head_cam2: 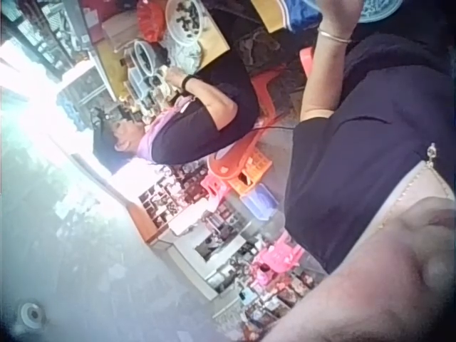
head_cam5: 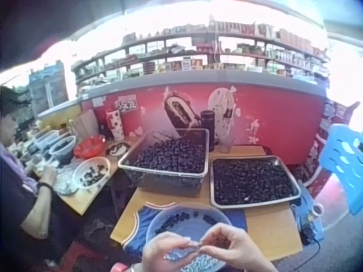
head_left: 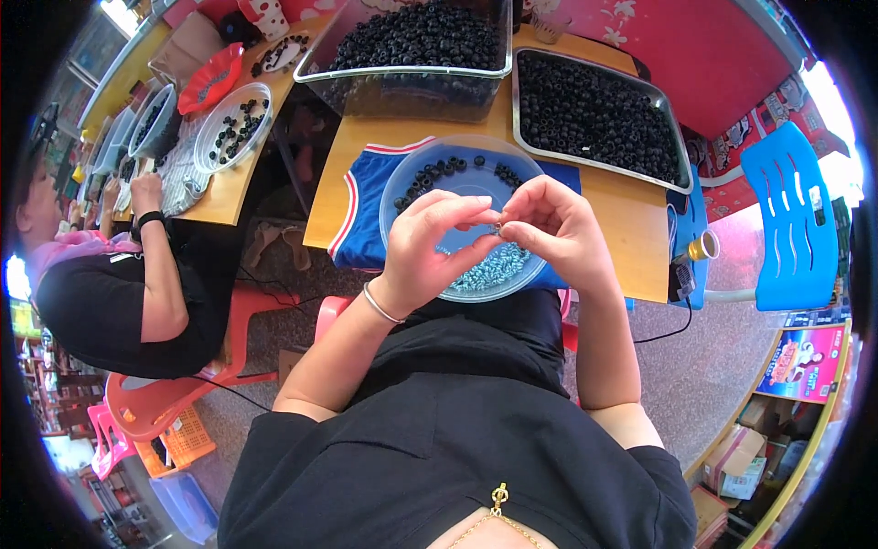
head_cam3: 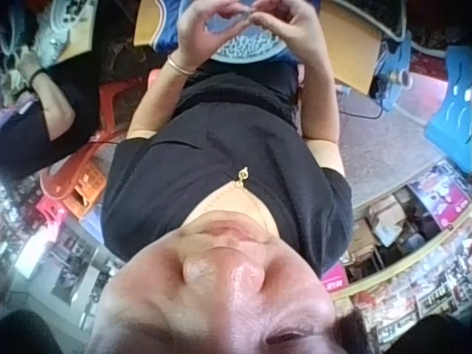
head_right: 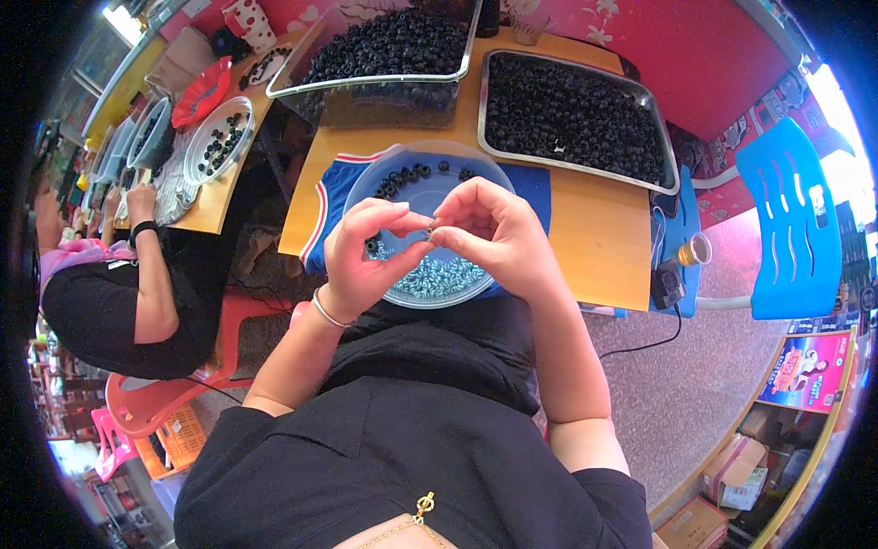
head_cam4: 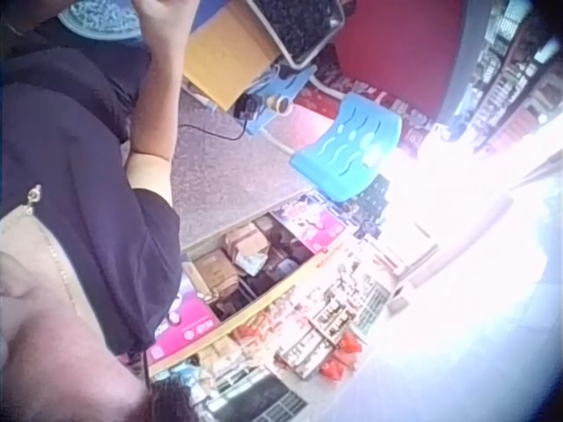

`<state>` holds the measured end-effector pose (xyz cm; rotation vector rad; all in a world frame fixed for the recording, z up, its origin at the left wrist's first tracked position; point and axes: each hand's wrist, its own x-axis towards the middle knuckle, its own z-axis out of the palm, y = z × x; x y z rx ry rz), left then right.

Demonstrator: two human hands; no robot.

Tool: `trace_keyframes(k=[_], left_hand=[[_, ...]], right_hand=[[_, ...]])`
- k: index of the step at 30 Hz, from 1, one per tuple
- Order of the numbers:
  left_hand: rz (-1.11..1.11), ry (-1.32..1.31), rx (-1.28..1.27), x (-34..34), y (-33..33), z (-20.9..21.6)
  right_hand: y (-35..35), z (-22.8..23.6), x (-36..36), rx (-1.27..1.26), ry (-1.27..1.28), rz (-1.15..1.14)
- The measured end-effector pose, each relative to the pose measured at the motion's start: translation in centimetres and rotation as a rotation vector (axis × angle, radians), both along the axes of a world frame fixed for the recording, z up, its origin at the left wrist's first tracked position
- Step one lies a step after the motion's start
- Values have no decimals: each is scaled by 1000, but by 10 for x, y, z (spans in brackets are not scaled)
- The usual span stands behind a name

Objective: The person assembles small black rings onto teal-colored beads by hand.

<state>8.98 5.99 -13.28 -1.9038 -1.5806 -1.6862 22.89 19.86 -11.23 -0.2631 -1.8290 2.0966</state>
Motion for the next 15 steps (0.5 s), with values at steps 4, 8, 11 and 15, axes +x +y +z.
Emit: trace_keyframes(k=[4, 8, 11, 15], left_hand=[[25, 174, 47, -2, 2, 3], [65, 198, 45, -1, 2, 2], [84, 249, 56, -1, 3, 1], [92, 286, 73, -3, 3, 1]], right_hand=[[0, -4, -2, 13, 8, 1], [-1, -5, -3, 40, 2, -39], [-2, -4, -3, 43, 10, -53], [-1, -3, -3, 45, 15, -55]])
